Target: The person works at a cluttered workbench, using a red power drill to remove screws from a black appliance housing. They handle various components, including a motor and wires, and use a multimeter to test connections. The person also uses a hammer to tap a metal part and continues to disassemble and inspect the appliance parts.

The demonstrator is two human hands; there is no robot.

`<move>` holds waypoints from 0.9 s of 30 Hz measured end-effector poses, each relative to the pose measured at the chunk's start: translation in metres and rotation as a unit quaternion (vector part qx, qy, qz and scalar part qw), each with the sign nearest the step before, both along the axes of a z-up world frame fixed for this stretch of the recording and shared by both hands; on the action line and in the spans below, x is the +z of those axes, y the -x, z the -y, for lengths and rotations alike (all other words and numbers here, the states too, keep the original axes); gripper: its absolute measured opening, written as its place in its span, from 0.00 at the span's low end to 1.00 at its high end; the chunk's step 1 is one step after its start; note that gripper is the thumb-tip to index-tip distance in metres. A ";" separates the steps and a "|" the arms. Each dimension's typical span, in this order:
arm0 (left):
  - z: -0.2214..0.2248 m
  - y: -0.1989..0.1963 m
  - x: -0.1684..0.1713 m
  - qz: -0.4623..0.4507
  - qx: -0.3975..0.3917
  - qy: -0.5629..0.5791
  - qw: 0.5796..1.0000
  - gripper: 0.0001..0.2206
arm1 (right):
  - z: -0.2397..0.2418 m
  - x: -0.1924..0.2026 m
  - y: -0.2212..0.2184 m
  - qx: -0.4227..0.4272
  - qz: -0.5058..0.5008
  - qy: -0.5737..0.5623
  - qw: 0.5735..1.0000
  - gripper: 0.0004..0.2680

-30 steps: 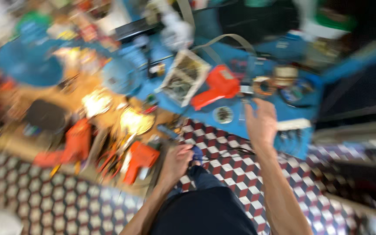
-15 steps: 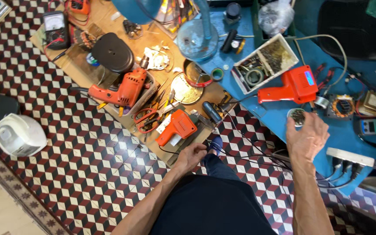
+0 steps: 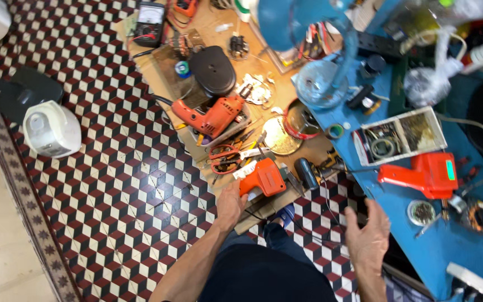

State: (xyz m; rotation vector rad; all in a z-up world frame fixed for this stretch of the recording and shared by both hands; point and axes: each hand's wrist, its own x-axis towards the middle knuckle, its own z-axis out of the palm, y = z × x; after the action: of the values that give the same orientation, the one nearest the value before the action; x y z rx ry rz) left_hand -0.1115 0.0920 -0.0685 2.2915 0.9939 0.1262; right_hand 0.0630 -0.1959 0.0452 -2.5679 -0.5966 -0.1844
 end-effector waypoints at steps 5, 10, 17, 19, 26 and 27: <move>0.016 0.002 -0.002 -0.020 0.034 0.084 0.996 0.27 | -0.059 0.007 0.025 0.078 -0.089 0.010 0.993 0.21; 0.021 0.011 0.008 0.018 0.080 0.045 0.996 0.29 | -0.114 -0.001 0.047 0.209 -0.131 0.068 0.967 0.20; 0.034 0.081 0.020 0.217 0.267 0.057 0.937 0.12 | -0.185 -0.020 0.068 0.418 -0.160 0.075 0.891 0.16; 0.048 0.106 0.028 0.229 0.363 0.073 0.900 0.12 | -0.196 -0.019 0.082 0.424 -0.258 0.138 0.857 0.16; 0.169 0.163 0.058 0.264 0.640 0.197 0.694 0.17 | -0.187 -0.014 0.147 0.610 -0.247 0.271 0.703 0.14; 0.187 0.164 0.061 0.273 0.666 0.196 0.666 0.18 | -0.180 -0.011 0.158 0.624 -0.259 0.279 0.683 0.14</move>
State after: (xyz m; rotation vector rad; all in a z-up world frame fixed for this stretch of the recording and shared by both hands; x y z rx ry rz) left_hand -0.2753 -0.0951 -0.0073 0.6249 1.8633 1.0026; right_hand -0.0951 -0.0163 0.0337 -1.8570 -2.1661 1.2918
